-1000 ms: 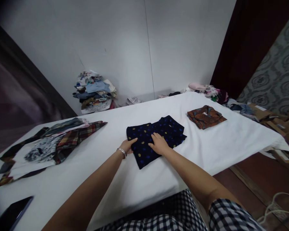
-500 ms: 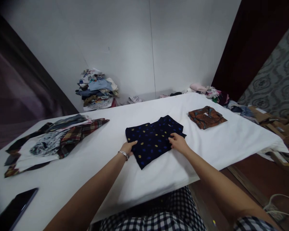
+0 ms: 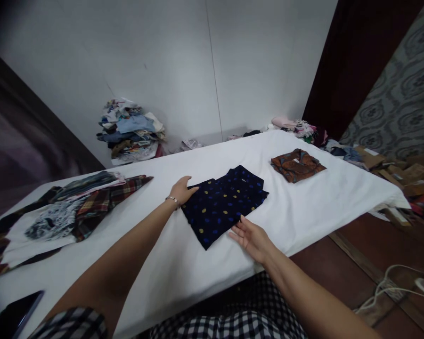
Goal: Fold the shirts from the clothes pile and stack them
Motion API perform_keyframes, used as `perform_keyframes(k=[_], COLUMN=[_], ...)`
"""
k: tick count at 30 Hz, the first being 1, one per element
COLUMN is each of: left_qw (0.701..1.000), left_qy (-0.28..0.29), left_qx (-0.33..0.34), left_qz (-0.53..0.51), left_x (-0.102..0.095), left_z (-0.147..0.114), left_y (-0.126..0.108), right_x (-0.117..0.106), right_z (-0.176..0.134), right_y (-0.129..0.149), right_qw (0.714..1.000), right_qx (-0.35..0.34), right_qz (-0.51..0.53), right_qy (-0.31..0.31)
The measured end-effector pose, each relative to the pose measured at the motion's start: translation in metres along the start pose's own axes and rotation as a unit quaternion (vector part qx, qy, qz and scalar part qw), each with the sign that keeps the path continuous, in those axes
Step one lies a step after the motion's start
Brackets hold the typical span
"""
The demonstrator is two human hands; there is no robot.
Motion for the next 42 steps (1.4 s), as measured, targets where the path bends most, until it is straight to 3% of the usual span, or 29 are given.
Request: perform_keyframes(k=[2, 4, 9, 15, 20, 23, 27, 30, 32, 35, 38, 40, 42], left_qw=[0.997, 0.988, 0.972, 0.965, 0.954, 0.942, 0.926, 0.926, 0.935, 0.949, 0.952, 0.96, 0.972], left_qy=[0.082, 0.151, 0.213, 0.228, 0.257, 0.298, 0.345, 0.322, 0.271, 0.155, 0.077, 0.057, 0.049], left_qx=[0.015, -0.026, -0.095, -0.127, -0.149, -0.154, -0.117, -0.067, -0.025, 0.059, 0.121, 0.138, 0.136], left_qz=[-0.001, 0.005, 0.019, 0.021, 0.022, -0.007, -0.105, -0.187, -0.227, -0.268, -0.27, -0.237, -0.187], left_x=[0.03, 0.059, 0.101, 0.112, 0.108, 0.098, 0.068, 0.031, 0.0, -0.053, -0.094, -0.102, -0.092], left_z=[0.023, 0.041, 0.069, 0.084, 0.083, 0.077, 0.073, 0.08, 0.091, 0.105, 0.091, 0.061, 0.017], left_y=[-0.02, -0.029, -0.028, -0.016, -0.018, -0.023, -0.038, -0.058, -0.075, -0.105, -0.122, -0.117, -0.096], right_x=[0.007, 0.01, 0.014, 0.021, 0.021, 0.022, 0.032, 0.048, 0.064, 0.094, 0.11, 0.103, 0.083], right_z=[0.007, 0.014, 0.031, 0.047, 0.049, 0.045, 0.036, 0.032, 0.032, 0.032, 0.032, 0.034, 0.037], right_y=[0.0, 0.0, -0.002, -0.002, 0.003, 0.01, 0.033, 0.074, 0.112, 0.172, 0.207, 0.205, 0.182], right_qw=[1.0, 1.0, 0.996, 0.985, 0.966, 0.961, 0.958, 0.941, 0.92, 0.867, 0.793, 0.745, 0.702], right_qx=[0.005, 0.018, 0.071, -0.02, -0.066, -0.079, -0.134, -0.197, -0.241, -0.347, -0.439, -0.476, -0.502], right_qz=[0.015, 0.02, -0.034, -0.17, -0.245, -0.257, -0.254, -0.274, -0.309, -0.358, -0.421, -0.462, -0.5], right_qy=[0.004, -0.006, -0.038, -0.006, -0.047, -0.067, -0.031, -0.011, -0.013, -0.008, -0.041, -0.07, -0.07])
Point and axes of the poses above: each hand's wrist, its own z-axis towards the middle knuckle, its own x-axis out of the palm, y = z × x, the point moved 5 cm from there along z, towards the middle knuckle, and after that the axes turned 3 degrees about -y, right-handed, at the moved point
